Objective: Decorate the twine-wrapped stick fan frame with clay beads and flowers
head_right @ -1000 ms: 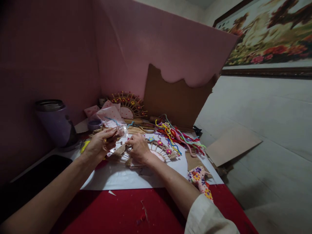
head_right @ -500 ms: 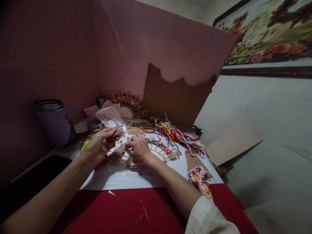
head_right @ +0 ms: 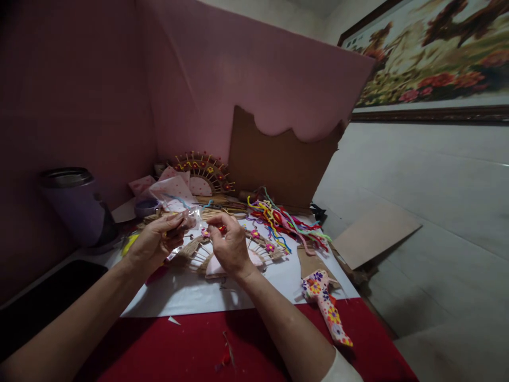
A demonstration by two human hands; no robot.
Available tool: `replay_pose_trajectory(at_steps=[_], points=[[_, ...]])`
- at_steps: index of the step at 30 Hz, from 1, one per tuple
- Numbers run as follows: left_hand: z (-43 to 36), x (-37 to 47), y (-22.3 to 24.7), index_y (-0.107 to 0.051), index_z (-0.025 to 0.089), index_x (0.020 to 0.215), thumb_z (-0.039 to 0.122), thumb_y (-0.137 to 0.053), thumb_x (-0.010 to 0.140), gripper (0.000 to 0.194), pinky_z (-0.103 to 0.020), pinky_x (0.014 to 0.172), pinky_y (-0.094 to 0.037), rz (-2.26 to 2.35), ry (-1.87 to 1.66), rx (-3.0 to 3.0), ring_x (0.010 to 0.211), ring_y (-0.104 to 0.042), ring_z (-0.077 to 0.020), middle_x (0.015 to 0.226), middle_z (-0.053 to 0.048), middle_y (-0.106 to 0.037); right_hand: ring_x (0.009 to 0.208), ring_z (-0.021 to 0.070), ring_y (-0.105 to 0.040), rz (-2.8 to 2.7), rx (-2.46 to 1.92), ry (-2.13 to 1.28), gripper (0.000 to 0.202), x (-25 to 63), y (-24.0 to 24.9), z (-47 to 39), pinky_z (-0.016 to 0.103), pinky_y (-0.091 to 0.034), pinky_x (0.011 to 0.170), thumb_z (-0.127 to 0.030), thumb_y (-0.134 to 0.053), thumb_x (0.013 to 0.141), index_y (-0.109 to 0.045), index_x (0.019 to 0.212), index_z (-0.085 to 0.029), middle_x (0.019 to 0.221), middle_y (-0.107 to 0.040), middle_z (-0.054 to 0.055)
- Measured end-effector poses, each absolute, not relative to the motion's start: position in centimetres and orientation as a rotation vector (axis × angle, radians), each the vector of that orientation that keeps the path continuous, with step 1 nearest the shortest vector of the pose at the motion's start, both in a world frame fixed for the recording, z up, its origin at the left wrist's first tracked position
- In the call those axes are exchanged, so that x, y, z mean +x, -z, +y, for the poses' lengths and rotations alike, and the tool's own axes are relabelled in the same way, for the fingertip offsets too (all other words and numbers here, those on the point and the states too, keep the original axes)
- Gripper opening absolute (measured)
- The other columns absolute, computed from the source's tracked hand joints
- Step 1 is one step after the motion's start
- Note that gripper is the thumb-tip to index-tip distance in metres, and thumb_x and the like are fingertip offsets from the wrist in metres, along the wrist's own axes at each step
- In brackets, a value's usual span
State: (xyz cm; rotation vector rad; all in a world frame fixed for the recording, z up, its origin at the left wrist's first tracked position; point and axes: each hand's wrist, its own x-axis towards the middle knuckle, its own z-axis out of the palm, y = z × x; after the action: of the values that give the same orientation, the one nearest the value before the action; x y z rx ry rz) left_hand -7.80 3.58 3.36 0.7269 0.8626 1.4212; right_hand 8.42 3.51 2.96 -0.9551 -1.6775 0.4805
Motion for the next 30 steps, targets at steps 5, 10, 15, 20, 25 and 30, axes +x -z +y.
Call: replay_pose_trajectory(at_steps=[5,10,15,20,25,30], points=[[3.4,-7.5,-3.0,-0.066,0.013,0.074,0.022,-0.077,0.059,0.021,-0.012,0.040,-0.036,0.852,-1.344,0.844,0.048,-0.051,-0.0046,0.065,0.001,-0.063,0.076,0.0152,-0.059,-1.694,-0.933,-0.517,0.013,8.8,-2.2,3.7,0.026,-0.045,0.069,-0.018,-0.054,0.079,-0.067,0.083,-0.018,0.081,-0.066,0.003],[3.4,-7.2,-2.6,-0.067,0.013,0.076,0.023,-0.077,0.061,0.020,-0.013,0.044,-0.037,0.870,-1.290,0.878,0.052,-0.054,-0.0058,0.068,-0.001,-0.065,0.071,0.0148,-0.060,-1.597,-0.930,-0.682,0.014,9.4,-1.9,4.2,0.026,-0.046,0.064,-0.020,-0.059,0.075,-0.071,0.082,-0.018,0.082,-0.070,0.004],[3.5,-7.1,-2.3,-0.068,0.012,0.077,0.025,-0.076,0.064,0.020,-0.013,0.045,-0.035,0.866,-1.251,0.991,0.053,-0.053,-0.0053,0.071,-0.003,-0.066,0.069,0.0165,-0.062,-1.563,-0.918,-0.839,0.012,9.5,-1.6,4.3,0.028,-0.047,0.064,-0.027,-0.067,0.070,-0.074,0.076,-0.020,0.075,-0.072,0.003],[3.4,-6.6,-2.4,-0.065,0.010,0.071,0.023,-0.078,0.060,0.021,-0.014,0.041,-0.028,0.878,-1.260,0.987,0.045,-0.045,-0.0028,0.063,-0.001,-0.063,0.054,0.0124,-0.056,-1.585,-0.917,-0.934,0.004,9.6,-1.6,4.2,0.024,-0.044,0.055,-0.021,-0.067,0.066,-0.071,0.064,-0.020,0.057,-0.066,-0.001],[3.4,-6.4,-2.3,-0.062,0.011,0.070,0.025,-0.077,0.061,0.022,-0.014,0.040,-0.024,0.890,-1.230,1.021,0.045,-0.045,-0.0031,0.059,0.000,-0.060,0.052,0.0108,-0.054,-1.504,-0.919,-1.062,0.005,9.5,-1.5,4.2,0.023,-0.043,0.056,-0.021,-0.068,0.063,-0.067,0.059,-0.018,0.054,-0.062,-0.002],[3.4,-6.5,-2.1,-0.060,0.013,0.070,0.024,-0.078,0.061,0.023,-0.015,0.042,-0.028,0.903,-1.243,1.040,0.049,-0.049,-0.0054,0.060,0.000,-0.060,0.047,0.0090,-0.050,-1.505,-0.887,-1.131,0.011,9.2,-1.3,4.1,0.021,-0.040,0.050,-0.024,-0.067,0.062,-0.061,0.056,-0.017,0.051,-0.057,-0.004]])
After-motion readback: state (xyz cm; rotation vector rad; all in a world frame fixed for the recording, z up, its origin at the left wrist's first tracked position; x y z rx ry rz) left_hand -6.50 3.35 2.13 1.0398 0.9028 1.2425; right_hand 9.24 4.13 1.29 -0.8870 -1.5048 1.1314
